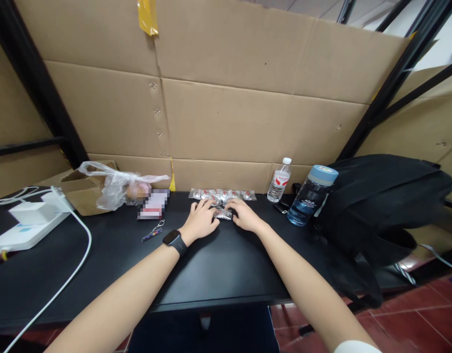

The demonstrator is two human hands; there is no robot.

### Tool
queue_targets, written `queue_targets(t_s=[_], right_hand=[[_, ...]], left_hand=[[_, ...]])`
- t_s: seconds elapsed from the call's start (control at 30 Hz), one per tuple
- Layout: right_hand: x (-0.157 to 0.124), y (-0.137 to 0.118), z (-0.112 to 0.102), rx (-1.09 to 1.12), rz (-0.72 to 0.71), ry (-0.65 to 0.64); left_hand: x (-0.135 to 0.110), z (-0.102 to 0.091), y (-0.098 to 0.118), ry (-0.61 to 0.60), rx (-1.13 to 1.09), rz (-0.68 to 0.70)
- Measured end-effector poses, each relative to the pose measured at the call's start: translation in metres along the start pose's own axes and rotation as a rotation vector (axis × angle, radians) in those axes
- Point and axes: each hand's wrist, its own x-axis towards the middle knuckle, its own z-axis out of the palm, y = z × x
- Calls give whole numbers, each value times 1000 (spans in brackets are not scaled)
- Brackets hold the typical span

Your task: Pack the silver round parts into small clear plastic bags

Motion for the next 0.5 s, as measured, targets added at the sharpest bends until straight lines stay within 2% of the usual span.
queue_targets(t_s=[0.13,0.23,0.5], right_hand=[[0,0,2,-12,29,-96],[-1,0,2,0,66,-112],[-2,-13,-3,-1,27,-148]], left_hand=[[0,-2,1,-37,-13,28],[0,-3,0,-49,-27,-6],[0,-2,-2,-75,1,-44]])
